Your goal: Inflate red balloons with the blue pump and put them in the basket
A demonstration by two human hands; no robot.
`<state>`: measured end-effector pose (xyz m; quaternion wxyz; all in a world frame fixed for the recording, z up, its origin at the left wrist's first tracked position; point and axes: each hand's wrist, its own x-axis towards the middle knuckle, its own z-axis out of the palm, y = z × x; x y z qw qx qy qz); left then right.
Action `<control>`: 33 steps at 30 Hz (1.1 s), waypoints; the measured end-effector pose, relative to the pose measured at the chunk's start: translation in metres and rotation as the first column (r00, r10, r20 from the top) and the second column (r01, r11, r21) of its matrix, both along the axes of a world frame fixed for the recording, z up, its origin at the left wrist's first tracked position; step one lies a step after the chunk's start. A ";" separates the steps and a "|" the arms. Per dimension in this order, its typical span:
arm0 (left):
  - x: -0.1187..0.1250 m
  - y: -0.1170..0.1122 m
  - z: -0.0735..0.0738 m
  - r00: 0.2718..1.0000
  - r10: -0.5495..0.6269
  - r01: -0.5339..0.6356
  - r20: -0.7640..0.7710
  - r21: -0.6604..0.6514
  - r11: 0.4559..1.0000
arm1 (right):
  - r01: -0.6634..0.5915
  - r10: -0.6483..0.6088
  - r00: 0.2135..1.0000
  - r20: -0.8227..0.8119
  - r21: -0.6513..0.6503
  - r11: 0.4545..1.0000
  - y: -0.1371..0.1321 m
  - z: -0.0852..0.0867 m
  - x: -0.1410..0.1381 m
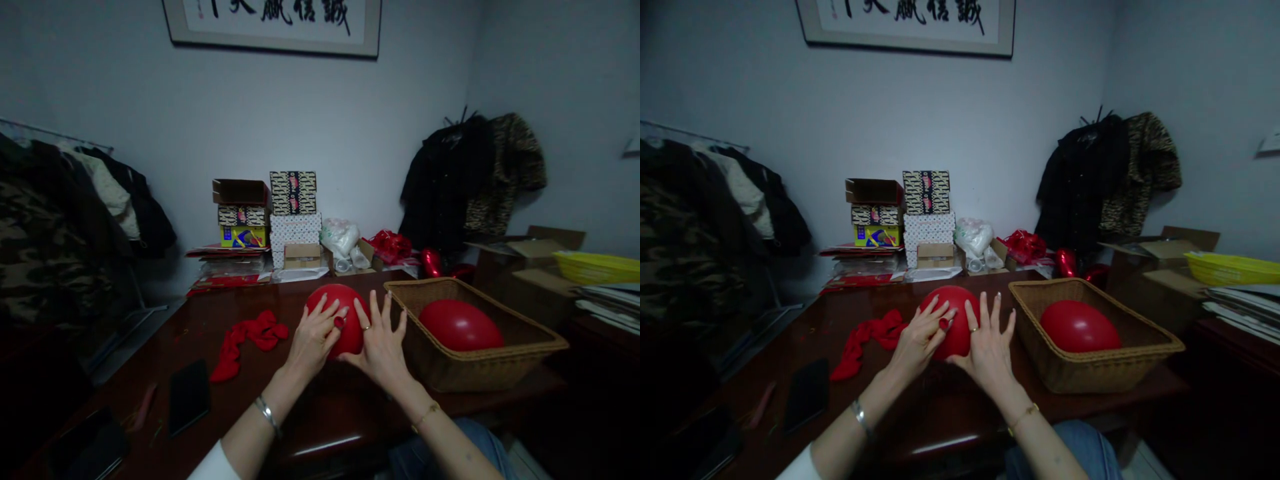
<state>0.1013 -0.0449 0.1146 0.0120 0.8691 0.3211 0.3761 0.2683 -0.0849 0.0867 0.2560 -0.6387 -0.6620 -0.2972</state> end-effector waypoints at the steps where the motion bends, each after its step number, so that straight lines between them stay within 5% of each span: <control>1: 0.006 0.001 0.002 1.000 -0.013 0.013 -0.001 0.008 1.000 | 0.002 -0.002 1.000 0.001 0.004 1.000 0.000 0.002 0.007; 11: 0.061 0.007 0.024 0.996 -0.085 0.084 0.009 0.060 0.995 | 0.092 -0.092 0.996 0.003 0.036 0.995 0.001 0.022 0.059; 33: 0.146 0.037 0.033 0.969 -0.246 0.238 0.033 0.153 0.959 | 0.306 -0.307 0.952 -0.011 0.112 0.945 0.012 0.032 0.130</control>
